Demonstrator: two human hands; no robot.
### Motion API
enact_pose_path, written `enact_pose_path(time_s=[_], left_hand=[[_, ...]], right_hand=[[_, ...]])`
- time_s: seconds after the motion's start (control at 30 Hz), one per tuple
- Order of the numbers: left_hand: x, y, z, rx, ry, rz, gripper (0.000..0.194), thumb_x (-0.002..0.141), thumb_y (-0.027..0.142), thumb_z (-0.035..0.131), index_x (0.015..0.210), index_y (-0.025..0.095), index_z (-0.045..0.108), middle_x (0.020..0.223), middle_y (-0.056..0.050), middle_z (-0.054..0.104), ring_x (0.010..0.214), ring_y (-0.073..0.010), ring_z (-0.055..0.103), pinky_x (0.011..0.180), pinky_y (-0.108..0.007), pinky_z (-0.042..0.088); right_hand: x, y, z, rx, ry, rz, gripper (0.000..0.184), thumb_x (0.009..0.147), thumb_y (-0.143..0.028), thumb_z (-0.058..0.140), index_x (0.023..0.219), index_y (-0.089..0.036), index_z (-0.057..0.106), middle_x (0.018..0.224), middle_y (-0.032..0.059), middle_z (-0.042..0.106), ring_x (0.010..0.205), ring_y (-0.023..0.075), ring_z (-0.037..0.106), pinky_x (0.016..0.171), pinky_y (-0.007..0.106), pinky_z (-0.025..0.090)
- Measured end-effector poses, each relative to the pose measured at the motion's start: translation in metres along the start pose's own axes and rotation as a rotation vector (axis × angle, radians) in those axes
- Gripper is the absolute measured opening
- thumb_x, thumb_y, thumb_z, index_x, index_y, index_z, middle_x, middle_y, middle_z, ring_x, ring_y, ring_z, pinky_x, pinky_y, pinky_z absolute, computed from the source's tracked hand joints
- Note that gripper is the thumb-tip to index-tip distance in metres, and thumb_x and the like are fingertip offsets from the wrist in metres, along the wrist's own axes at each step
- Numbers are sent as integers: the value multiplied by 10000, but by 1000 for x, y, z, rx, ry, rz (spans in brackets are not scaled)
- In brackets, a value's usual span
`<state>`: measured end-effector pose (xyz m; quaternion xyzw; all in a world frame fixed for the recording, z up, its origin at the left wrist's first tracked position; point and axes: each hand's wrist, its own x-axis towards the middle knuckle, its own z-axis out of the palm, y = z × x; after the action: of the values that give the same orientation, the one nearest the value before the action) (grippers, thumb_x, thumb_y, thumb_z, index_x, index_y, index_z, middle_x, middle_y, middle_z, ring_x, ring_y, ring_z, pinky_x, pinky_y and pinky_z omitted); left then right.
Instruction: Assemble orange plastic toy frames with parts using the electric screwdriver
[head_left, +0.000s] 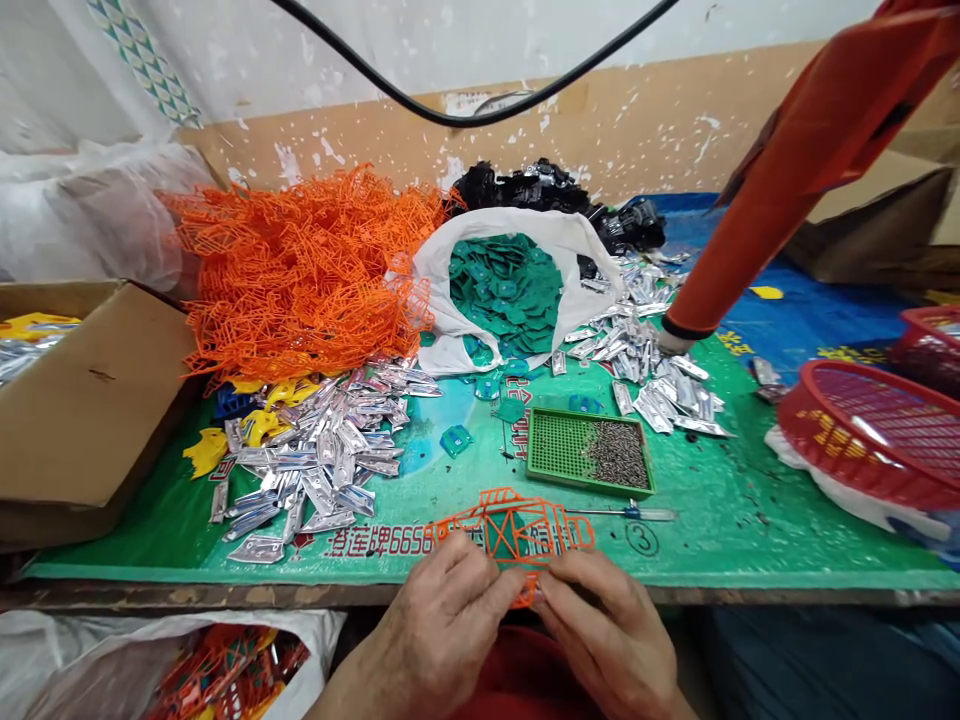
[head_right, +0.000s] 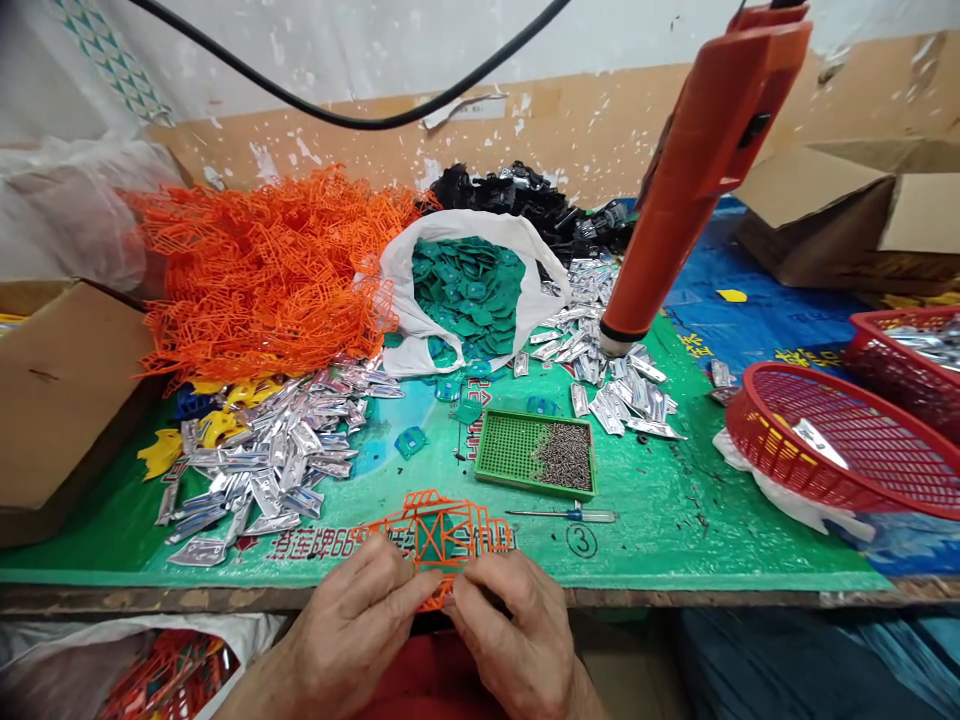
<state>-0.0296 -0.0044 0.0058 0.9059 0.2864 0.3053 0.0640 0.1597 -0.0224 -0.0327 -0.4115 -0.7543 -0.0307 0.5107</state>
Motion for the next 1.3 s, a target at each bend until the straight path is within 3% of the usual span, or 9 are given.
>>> enact_pose_path(time_s=[0.33, 0.5, 0.67, 0.9, 0.97, 1.03, 1.13, 1.23, 1.3], left_hand=[[-3, -3, -3, -84, -108, -11, 274, 974, 73, 341, 1058, 97, 601, 733, -47, 556, 682, -175, 464, 599, -302, 417], [-2, -3, -10, -161, -144, -59, 273, 917, 17, 379, 1014, 106, 619, 763, -54, 577, 705, -174, 483, 661, -298, 437], [6, -2, -18, -394, -224, -367, 241, 927, 76, 424, 878, 167, 641, 785, -29, 590, 749, -150, 539, 688, -248, 423], [25, -11, -26, -822, -340, -767, 255, 894, 322, 509, 768, 177, 677, 795, -15, 584, 762, -156, 523, 683, -242, 409], [24, -15, -22, -953, -298, -898, 261, 845, 389, 558, 751, 168, 661, 699, 16, 528, 661, -127, 471, 611, -225, 381], [19, -20, -14, -1067, -250, -1029, 285, 790, 446, 599, 760, 166, 642, 595, 55, 453, 526, -92, 381, 502, -207, 315], [10, -26, 1, -1174, -184, -1165, 347, 747, 498, 629, 814, 158, 638, 525, 85, 408, 415, -58, 260, 406, -199, 194], [9, -29, 12, -1243, -75, -1232, 346, 709, 484, 674, 772, 147, 622, 524, 79, 433, 408, -43, 250, 401, -196, 159], [12, -29, 16, -1276, -29, -1256, 338, 680, 469, 694, 733, 146, 611, 513, 79, 429, 402, -39, 242, 398, -197, 144]], right_hand=[[1, -3, 3, 80, -5, -7, 112, 921, -122, 560, 932, -173, 659, 798, 40, 708, 737, 118, 675, 689, 219, 541], [8, -3, 4, 237, -183, 25, 159, 956, -166, 504, 976, -135, 658, 885, 83, 724, 765, 128, 690, 664, 214, 529], [27, -1, 2, 418, -353, 129, 188, 964, -192, 494, 850, -151, 638, 752, 41, 659, 689, 128, 623, 596, 240, 440], [51, 12, 16, 698, -575, 444, 247, 917, -314, 594, 740, -159, 670, 714, 7, 572, 697, 118, 544, 633, 229, 425], [51, 14, 24, 695, -590, 542, 182, 882, -323, 642, 798, -166, 684, 719, -8, 566, 658, 105, 529, 583, 215, 413], [49, 13, 29, 630, -583, 586, 185, 848, -306, 682, 984, -180, 671, 777, -13, 592, 607, 92, 505, 544, 213, 413], [55, 17, 16, 419, -393, 488, 332, 845, -270, 676, 1162, -218, 592, 877, -5, 610, 577, 87, 502, 555, 234, 455], [81, 41, -21, 77, 109, 432, 336, 836, -295, 682, 1159, -265, 593, 819, -23, 587, 668, 132, 573, 685, 308, 511], [109, 70, -46, -113, 489, 438, 444, 758, -342, 752, 1169, -273, 598, 971, 13, 591, 785, 170, 616, 712, 354, 517]])
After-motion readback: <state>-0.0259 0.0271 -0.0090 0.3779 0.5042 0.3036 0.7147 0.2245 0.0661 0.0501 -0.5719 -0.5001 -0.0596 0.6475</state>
